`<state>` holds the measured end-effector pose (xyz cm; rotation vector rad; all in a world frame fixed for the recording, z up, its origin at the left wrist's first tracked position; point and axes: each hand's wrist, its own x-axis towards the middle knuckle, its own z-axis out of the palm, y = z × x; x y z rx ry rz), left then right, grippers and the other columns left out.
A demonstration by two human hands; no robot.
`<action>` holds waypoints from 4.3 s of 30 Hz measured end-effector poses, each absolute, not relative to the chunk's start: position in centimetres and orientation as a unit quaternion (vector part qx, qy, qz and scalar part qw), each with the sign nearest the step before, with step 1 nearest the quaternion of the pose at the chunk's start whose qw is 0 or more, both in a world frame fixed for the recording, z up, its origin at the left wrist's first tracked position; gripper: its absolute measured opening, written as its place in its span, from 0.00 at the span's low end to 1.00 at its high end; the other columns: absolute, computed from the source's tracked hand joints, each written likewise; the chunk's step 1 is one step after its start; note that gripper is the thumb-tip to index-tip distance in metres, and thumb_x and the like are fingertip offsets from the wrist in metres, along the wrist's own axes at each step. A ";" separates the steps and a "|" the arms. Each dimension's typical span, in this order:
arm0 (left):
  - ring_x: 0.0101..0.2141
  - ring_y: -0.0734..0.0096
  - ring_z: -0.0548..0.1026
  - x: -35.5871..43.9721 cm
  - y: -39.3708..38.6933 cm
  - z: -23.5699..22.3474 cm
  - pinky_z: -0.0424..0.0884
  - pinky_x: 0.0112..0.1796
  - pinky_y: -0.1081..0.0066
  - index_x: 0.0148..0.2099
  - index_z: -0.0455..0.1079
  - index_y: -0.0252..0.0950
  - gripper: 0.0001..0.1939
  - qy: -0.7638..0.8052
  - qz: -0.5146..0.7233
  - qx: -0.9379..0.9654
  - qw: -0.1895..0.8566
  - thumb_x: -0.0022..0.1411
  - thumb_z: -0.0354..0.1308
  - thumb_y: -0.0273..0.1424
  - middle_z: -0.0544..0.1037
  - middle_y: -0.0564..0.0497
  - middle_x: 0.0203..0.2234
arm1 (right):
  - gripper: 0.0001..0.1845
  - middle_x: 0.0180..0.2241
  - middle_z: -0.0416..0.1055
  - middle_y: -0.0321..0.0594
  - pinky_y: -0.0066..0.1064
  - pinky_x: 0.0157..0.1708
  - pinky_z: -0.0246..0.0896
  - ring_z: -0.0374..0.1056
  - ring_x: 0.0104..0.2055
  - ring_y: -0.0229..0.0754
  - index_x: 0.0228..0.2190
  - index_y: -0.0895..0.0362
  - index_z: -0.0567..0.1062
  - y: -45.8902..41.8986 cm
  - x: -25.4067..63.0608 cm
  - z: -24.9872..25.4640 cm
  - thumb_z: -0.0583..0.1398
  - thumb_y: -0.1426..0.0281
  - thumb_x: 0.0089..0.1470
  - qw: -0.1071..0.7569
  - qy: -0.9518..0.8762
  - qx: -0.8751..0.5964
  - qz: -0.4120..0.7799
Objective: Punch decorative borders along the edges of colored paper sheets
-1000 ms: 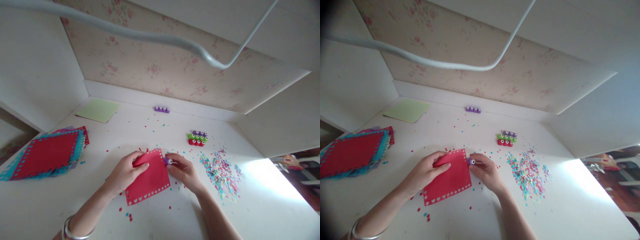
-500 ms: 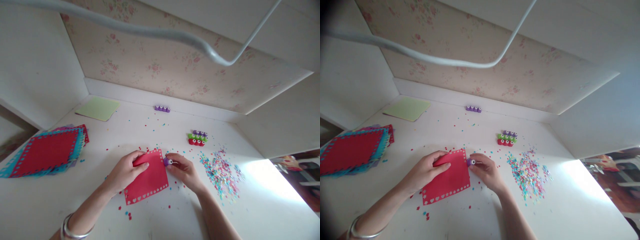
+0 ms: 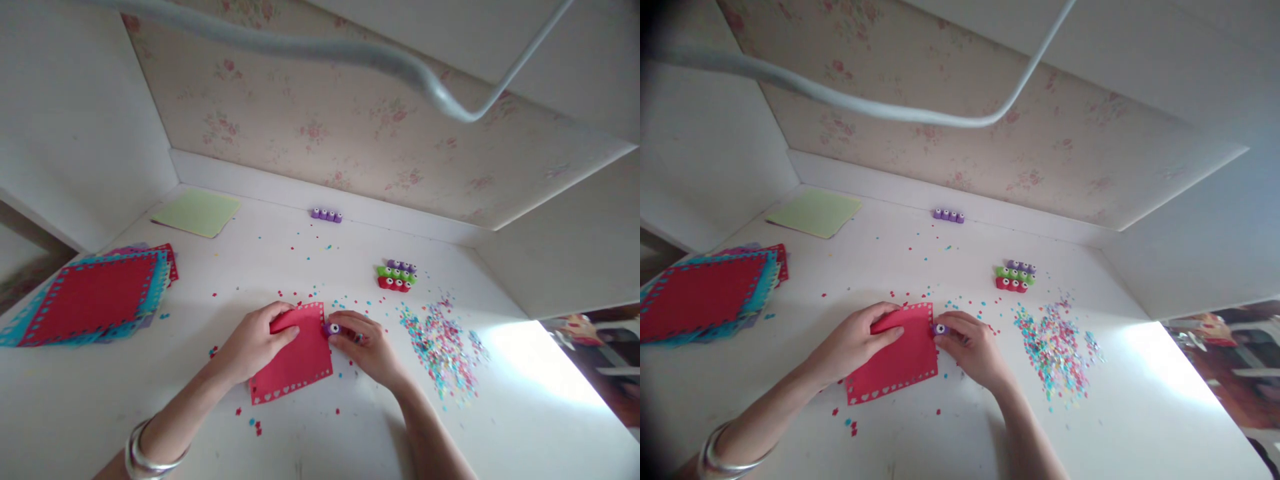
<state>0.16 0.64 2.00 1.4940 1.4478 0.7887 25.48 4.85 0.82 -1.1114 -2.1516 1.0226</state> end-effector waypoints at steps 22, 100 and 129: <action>0.60 0.51 0.61 2.4 -1.7 1.8 0.54 0.60 0.47 0.59 0.65 0.39 0.19 0.592 0.277 0.753 0.081 0.67 0.52 0.34 0.67 0.44 0.60 | 0.17 0.27 0.72 0.37 0.26 0.23 0.60 0.64 0.24 0.34 0.37 0.55 0.77 6.4 26.4 2.9 0.58 0.55 0.59 0.090 -0.746 -0.490 0.442; 0.59 0.56 0.64 4.1 -1.0 -0.1 0.54 0.61 0.50 0.63 0.62 0.36 0.27 0.529 0.237 0.807 0.118 0.64 0.55 0.39 0.68 0.46 0.60 | 0.24 0.14 0.64 0.33 0.26 0.18 0.51 0.58 0.17 0.32 0.17 0.59 0.72 9.7 23.2 5.8 0.59 0.53 0.52 -0.186 -0.687 -0.478 0.516; 0.52 0.55 0.69 3.3 -0.1 -0.1 0.60 0.57 0.48 0.56 0.67 0.34 0.18 0.564 0.215 0.795 0.062 0.65 0.54 0.32 0.74 0.43 0.52 | 0.13 0.28 0.78 0.36 0.30 0.28 0.63 0.71 0.28 0.40 0.35 0.51 0.83 9.9 30.2 6.5 0.61 0.60 0.52 0.099 -0.730 -0.579 0.349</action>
